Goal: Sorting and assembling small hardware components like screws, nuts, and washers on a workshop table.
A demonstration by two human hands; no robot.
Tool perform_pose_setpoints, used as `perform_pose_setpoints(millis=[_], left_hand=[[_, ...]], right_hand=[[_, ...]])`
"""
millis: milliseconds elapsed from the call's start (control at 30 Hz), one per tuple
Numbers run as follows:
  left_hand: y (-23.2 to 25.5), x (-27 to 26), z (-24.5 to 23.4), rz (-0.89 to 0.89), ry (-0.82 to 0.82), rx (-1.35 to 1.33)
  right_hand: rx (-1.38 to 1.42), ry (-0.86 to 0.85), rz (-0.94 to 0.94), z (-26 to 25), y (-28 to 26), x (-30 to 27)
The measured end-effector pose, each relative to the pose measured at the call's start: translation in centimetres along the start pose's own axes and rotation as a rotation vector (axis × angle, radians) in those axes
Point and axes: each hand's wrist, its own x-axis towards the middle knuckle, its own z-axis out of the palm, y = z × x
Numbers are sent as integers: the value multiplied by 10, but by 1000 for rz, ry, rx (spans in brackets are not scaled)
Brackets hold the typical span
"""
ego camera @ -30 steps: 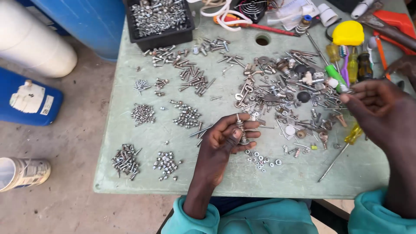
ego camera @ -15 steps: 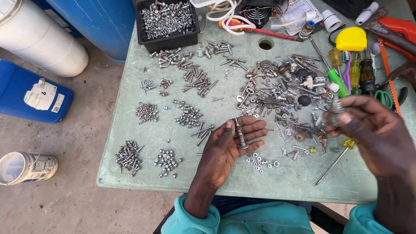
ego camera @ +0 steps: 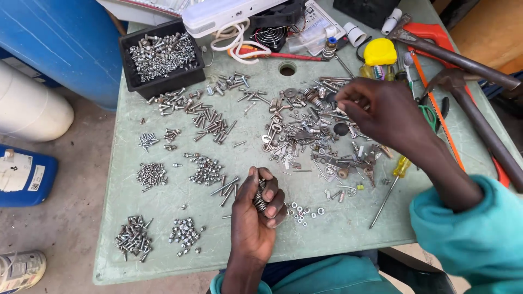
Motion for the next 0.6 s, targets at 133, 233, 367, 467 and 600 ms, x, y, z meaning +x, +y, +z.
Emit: perform_pose_setpoints(millis=[133, 233, 367, 467, 600], left_hand=[[1, 6, -6, 21, -59, -43], [19, -11, 26, -66, 16, -66], [21, -17, 10, 0, -216, -115], [23, -12, 13, -19, -281, -95], [19, -7, 10, -105, -278, -111]], right_hand=[[-86, -157, -151, 46, 32, 58], [-258, -187, -196, 79, 52, 85], [-484, -268, -238, 92, 47, 91], [-354, -245, 8, 51, 20, 85], [147, -257, -28, -6, -17, 53]])
